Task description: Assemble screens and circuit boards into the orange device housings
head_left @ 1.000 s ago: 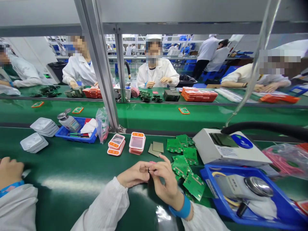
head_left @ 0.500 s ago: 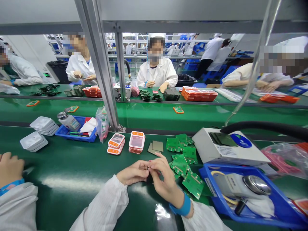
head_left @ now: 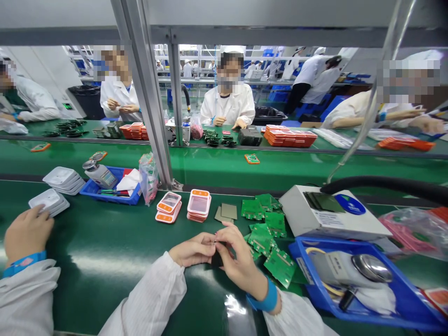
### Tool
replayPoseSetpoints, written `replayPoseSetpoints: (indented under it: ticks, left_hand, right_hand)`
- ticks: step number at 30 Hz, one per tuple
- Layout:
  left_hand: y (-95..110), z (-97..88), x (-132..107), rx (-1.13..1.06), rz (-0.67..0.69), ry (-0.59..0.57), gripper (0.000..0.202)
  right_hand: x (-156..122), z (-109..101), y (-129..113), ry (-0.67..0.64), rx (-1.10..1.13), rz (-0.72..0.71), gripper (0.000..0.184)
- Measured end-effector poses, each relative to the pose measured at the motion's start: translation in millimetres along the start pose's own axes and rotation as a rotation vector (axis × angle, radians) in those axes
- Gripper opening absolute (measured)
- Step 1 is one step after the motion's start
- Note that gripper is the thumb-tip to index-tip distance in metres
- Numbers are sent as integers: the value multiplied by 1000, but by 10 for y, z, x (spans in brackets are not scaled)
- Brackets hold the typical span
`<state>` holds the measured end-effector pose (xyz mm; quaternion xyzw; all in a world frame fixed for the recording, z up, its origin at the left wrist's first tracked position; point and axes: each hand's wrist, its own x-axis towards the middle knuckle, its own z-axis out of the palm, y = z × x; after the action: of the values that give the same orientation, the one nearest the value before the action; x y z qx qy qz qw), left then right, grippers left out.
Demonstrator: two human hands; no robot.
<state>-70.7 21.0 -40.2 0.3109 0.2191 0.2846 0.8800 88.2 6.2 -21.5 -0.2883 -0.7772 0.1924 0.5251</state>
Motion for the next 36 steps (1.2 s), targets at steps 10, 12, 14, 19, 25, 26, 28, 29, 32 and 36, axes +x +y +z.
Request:
replayPoseSetpoints:
  ticks: [10, 12, 14, 19, 25, 26, 28, 29, 32, 36]
  left_hand:
    - [-14, -20, 8, -24, -4, -23, 34]
    - [-25, -38, 10, -28, -6, -26, 36]
    - [-37, -53, 13, -36, -7, -33, 37]
    - [-36, -41, 24, -76, -2, -81, 34]
    - [-23, 50, 0, -121, 21, -152, 41]
    - [-34, 72, -2, -130, 27, -162, 42]
    - [-62, 123, 2, -149, 32, -196, 44]
    - [-77, 153, 7, -160, 30, -218, 45]
    - [-103, 243, 22, -202, 34, -256, 47]
    - [-97, 293, 7, -242, 54, -249, 51]
  right_hand:
    - [-27, 2, 12, -14, -2, -7, 25]
    - [-23, -3, 11, -25, -6, -6, 25]
    - [-14, -10, 12, -42, -4, 8, 24]
    - [-22, -28, 33, -62, 64, 101, 21]
    - [-77, -80, 12, 22, 214, 348, 7]
    - [-74, -98, -9, 39, 256, 388, 6]
    - [-49, -145, -63, 54, 355, 445, 5]
    - [-30, -172, -92, 51, 408, 459, 6]
    - [36, -255, -167, 42, 557, 479, 12]
    - [87, -350, -201, 19, 682, 531, 18]
